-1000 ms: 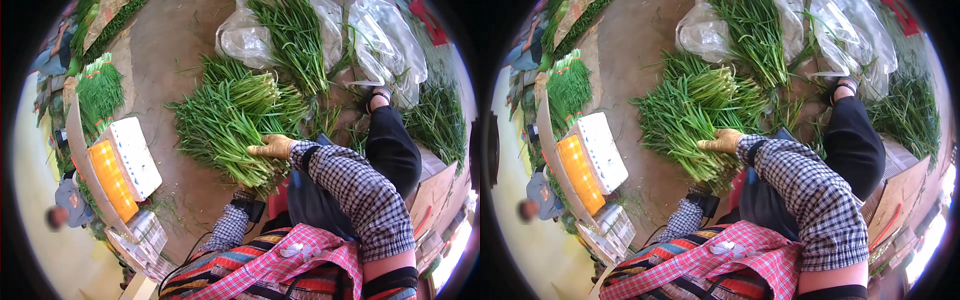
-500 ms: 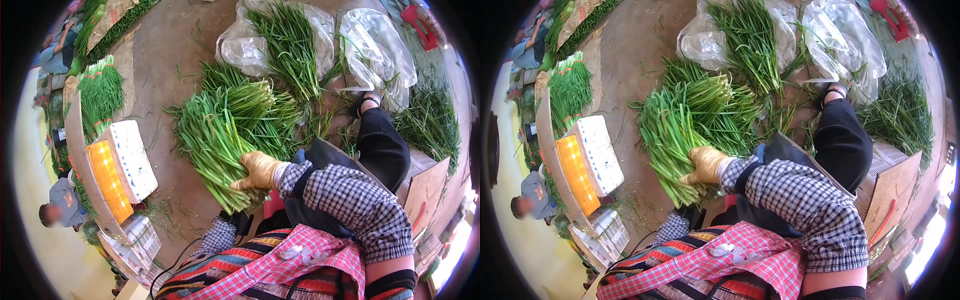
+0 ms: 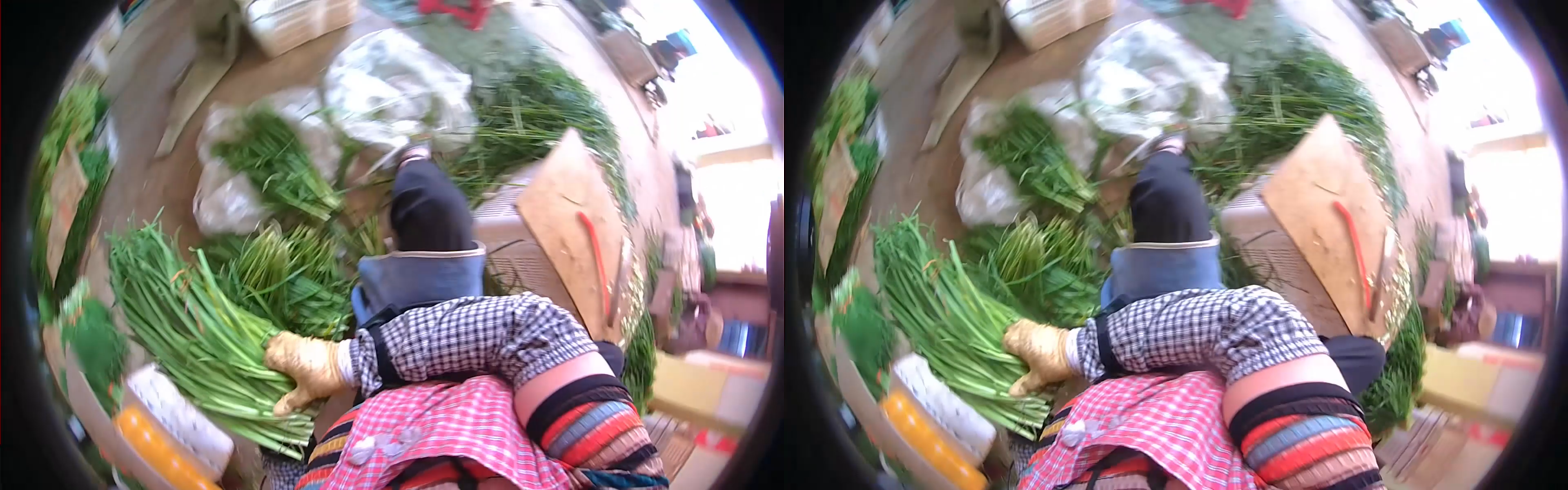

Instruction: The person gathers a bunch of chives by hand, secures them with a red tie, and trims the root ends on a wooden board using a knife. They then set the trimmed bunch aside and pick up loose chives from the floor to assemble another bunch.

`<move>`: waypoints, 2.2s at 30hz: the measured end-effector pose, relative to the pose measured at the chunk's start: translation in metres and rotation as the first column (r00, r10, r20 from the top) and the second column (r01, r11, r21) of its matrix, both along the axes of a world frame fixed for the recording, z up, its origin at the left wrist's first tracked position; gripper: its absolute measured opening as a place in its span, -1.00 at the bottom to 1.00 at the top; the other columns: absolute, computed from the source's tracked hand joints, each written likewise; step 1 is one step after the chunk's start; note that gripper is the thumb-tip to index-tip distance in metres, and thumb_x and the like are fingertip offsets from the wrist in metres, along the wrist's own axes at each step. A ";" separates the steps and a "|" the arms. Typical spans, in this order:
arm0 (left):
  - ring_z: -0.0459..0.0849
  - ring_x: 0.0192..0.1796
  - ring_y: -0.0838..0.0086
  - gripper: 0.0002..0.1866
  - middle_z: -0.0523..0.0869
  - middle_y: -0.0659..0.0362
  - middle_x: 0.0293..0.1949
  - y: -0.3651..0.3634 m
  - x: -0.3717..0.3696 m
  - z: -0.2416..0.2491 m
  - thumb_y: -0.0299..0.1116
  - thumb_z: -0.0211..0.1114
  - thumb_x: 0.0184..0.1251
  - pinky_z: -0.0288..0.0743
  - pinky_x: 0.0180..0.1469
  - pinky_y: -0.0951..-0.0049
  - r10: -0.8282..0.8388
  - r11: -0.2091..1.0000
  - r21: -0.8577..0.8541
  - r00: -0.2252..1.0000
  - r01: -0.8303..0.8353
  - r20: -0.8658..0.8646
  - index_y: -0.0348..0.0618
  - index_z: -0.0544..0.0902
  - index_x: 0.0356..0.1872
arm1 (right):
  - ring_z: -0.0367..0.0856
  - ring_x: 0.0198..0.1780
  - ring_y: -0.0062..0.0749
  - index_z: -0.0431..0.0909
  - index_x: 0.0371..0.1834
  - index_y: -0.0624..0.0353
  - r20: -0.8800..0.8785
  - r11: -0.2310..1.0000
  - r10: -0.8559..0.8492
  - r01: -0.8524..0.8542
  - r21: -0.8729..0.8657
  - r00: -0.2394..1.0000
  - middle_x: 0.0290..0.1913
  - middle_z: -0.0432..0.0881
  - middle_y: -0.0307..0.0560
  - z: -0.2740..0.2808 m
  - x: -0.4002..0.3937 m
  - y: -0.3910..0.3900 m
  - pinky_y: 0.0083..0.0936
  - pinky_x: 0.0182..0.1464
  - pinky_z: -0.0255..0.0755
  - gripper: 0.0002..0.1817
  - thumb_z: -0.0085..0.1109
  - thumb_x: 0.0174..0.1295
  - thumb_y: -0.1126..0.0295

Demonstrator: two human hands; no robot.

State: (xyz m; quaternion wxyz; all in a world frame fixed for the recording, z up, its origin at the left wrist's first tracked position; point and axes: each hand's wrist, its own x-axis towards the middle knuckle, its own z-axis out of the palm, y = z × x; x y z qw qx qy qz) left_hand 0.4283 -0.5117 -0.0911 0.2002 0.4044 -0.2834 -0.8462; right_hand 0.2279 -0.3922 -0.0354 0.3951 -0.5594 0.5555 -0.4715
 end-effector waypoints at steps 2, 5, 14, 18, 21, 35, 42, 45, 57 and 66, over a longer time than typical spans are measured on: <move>0.51 0.20 0.20 -0.51 0.50 0.00 0.20 -0.008 -0.026 0.023 -0.23 0.04 0.35 0.40 0.24 0.27 -0.064 0.997 -0.049 0.996 0.061 -0.061 -0.19 0.35 0.27 | 0.42 -0.12 0.14 0.48 -0.37 0.36 -0.022 0.994 -0.108 0.108 -0.007 0.994 -0.27 0.45 0.24 0.021 -0.012 0.012 -0.14 -0.02 0.34 -0.32 0.43 -0.19 -0.12; 0.52 0.20 0.21 -0.52 0.51 0.00 0.19 -0.004 -0.067 0.060 -0.26 0.05 0.35 0.40 0.24 0.28 -0.198 0.978 -0.099 0.965 0.183 -0.171 -0.19 0.36 0.26 | 0.39 -0.14 0.11 0.47 -0.36 0.36 -0.057 0.966 -0.251 0.247 -0.077 0.966 -0.27 0.42 0.22 0.056 -0.034 0.039 -0.16 -0.03 0.33 -0.31 0.43 -0.18 -0.13; 0.53 0.19 0.24 -0.56 0.53 0.01 0.18 0.082 -0.227 0.157 -0.35 0.09 0.36 0.41 0.23 0.32 -0.639 0.733 -0.155 0.593 0.662 -0.490 -0.20 0.37 0.25 | 0.45 0.05 -0.47 0.32 0.16 0.31 0.472 0.767 -0.570 0.642 0.012 0.673 0.03 0.51 -0.10 0.134 -0.093 0.175 -0.47 0.14 0.37 -0.27 0.52 -0.03 0.26; 0.54 0.19 0.25 -0.49 0.57 0.02 0.14 0.147 -0.308 0.145 -0.51 0.15 0.28 0.41 0.23 0.35 -0.935 0.289 -0.756 0.343 0.587 -0.090 -0.13 0.33 0.28 | 0.47 0.05 -0.52 0.29 0.24 0.26 0.504 0.574 -0.670 0.811 -0.116 0.546 0.06 0.53 -0.19 0.113 -0.116 0.250 -0.50 0.12 0.39 -0.26 0.46 0.05 0.24; 0.63 0.06 0.29 -0.51 0.64 0.07 0.05 0.215 -0.358 0.140 -0.31 0.26 0.26 0.50 0.15 0.32 -0.858 0.387 -0.293 0.225 0.874 -0.463 -0.13 0.42 0.21 | 0.49 0.06 -0.49 0.31 0.24 0.26 0.486 0.407 -0.785 0.911 -0.064 0.385 0.09 0.53 -0.17 0.097 -0.125 0.305 -0.50 0.11 0.40 -0.30 0.42 0.10 0.21; 0.72 -0.26 0.31 -0.24 0.74 0.03 -0.26 0.340 -0.402 0.097 0.32 0.33 0.01 0.58 -0.14 0.34 -0.901 0.226 -0.193 0.280 0.955 0.332 -0.34 0.67 -0.19 | 0.58 0.05 -0.40 0.45 0.20 0.24 -0.170 0.200 -0.917 0.785 0.586 0.360 0.05 0.63 -0.05 0.069 -0.134 0.460 -0.51 0.10 0.43 -0.38 0.35 0.13 0.13; 0.65 -0.09 0.32 -0.17 0.68 -0.01 -0.10 0.342 -0.409 0.082 0.23 0.47 -0.08 0.51 -0.01 0.37 -0.775 0.200 -0.531 0.465 0.823 0.428 -0.40 0.58 -0.02 | 0.59 0.03 -0.15 0.59 -0.01 0.11 -0.751 -0.175 -0.659 0.980 0.093 -0.046 -0.07 0.64 0.05 0.039 -0.154 0.558 -0.27 0.06 0.46 -0.53 0.30 0.09 0.05; 0.64 -0.10 0.40 -0.27 0.63 0.10 0.00 0.342 -0.422 0.072 -0.05 0.47 0.09 0.55 -0.03 0.38 -0.813 0.129 -0.529 0.396 0.839 0.428 -0.24 0.39 0.21 | 0.60 -0.05 -0.09 0.61 -0.14 0.10 -0.892 -0.274 -0.418 0.960 -0.056 -0.172 -0.20 0.63 0.08 0.012 -0.168 0.579 -0.20 0.00 0.47 -0.65 0.24 0.11 0.10; 0.51 0.17 0.28 -0.19 0.53 0.03 0.14 0.399 -0.406 0.101 -0.19 0.53 0.03 0.36 0.22 0.35 -0.933 0.123 -0.658 0.313 0.743 0.179 -0.28 0.29 0.25 | 0.62 -0.14 -0.03 0.59 -0.23 0.23 -0.902 -0.563 -0.295 0.820 -0.104 -0.317 -0.18 0.63 0.16 -0.038 -0.164 0.706 -0.17 -0.07 0.47 -0.69 0.14 0.21 0.17; 0.31 0.30 0.27 0.01 0.35 -0.04 0.26 0.407 -0.420 0.083 0.41 0.16 0.11 0.17 0.33 0.36 -0.896 0.096 -0.649 0.350 0.754 0.274 -0.33 0.25 0.31 | 0.46 0.23 -0.19 0.33 0.26 0.31 -0.636 -0.254 -0.736 0.965 -0.061 -0.233 0.23 0.47 0.09 0.048 -0.168 0.622 -0.36 0.26 0.31 -0.28 0.24 0.18 0.00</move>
